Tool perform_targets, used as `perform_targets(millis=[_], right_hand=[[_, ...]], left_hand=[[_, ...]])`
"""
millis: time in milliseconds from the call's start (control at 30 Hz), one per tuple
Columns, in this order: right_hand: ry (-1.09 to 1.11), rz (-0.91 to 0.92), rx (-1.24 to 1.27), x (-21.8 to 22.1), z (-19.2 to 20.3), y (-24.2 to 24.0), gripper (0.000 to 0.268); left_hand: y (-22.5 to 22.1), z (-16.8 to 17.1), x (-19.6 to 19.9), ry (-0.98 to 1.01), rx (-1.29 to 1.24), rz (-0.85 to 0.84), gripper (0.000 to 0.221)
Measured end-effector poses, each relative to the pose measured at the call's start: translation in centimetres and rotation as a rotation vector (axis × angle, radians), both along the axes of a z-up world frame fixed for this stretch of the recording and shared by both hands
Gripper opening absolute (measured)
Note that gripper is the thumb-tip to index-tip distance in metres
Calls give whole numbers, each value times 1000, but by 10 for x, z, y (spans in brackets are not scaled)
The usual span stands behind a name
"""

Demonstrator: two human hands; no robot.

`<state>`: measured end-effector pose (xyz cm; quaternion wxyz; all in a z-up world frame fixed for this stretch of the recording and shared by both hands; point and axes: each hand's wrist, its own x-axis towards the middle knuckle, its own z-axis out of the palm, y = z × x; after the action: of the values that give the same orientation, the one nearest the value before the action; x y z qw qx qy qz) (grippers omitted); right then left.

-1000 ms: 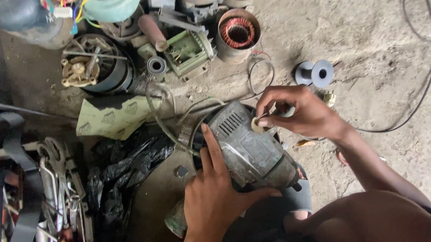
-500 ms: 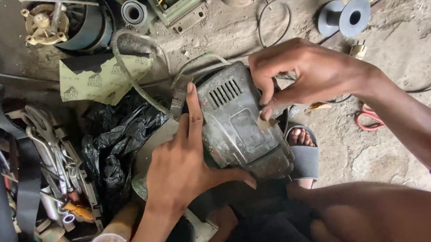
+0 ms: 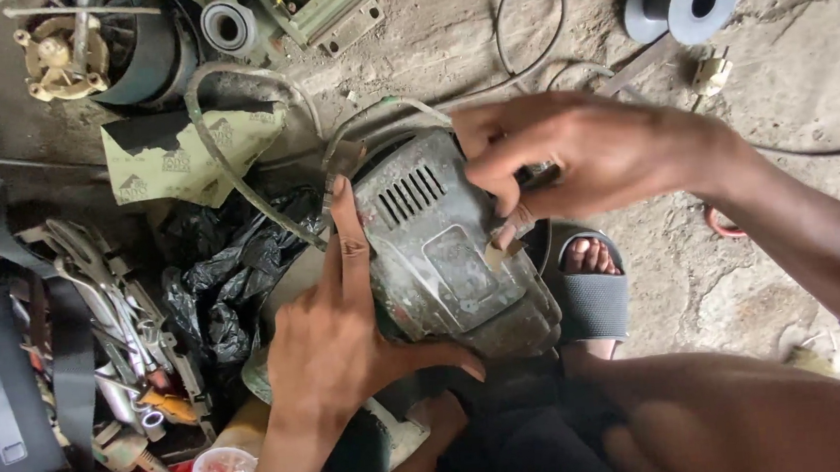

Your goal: Sanding the exterior surface of a metal device housing using sandpaper to smooth it.

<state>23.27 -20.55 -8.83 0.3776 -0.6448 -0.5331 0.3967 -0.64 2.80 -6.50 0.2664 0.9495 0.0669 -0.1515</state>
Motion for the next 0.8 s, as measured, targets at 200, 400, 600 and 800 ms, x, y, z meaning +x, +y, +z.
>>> perform_targets(millis=[200, 400, 600, 800], right_hand=[[-158, -168, 151, 24, -9, 31, 47], [-23, 14, 83, 1, -3, -2, 30], [55, -28, 93, 8, 13, 16, 33], [-101, -209, 139, 11, 7, 23, 41]], left_hand=[[3, 1, -1, -43, 39, -18, 211], [-2, 6, 1, -8, 35, 2, 211], [-2, 2, 3, -89, 55, -15, 209], [-5, 10, 6, -100, 92, -17, 207]])
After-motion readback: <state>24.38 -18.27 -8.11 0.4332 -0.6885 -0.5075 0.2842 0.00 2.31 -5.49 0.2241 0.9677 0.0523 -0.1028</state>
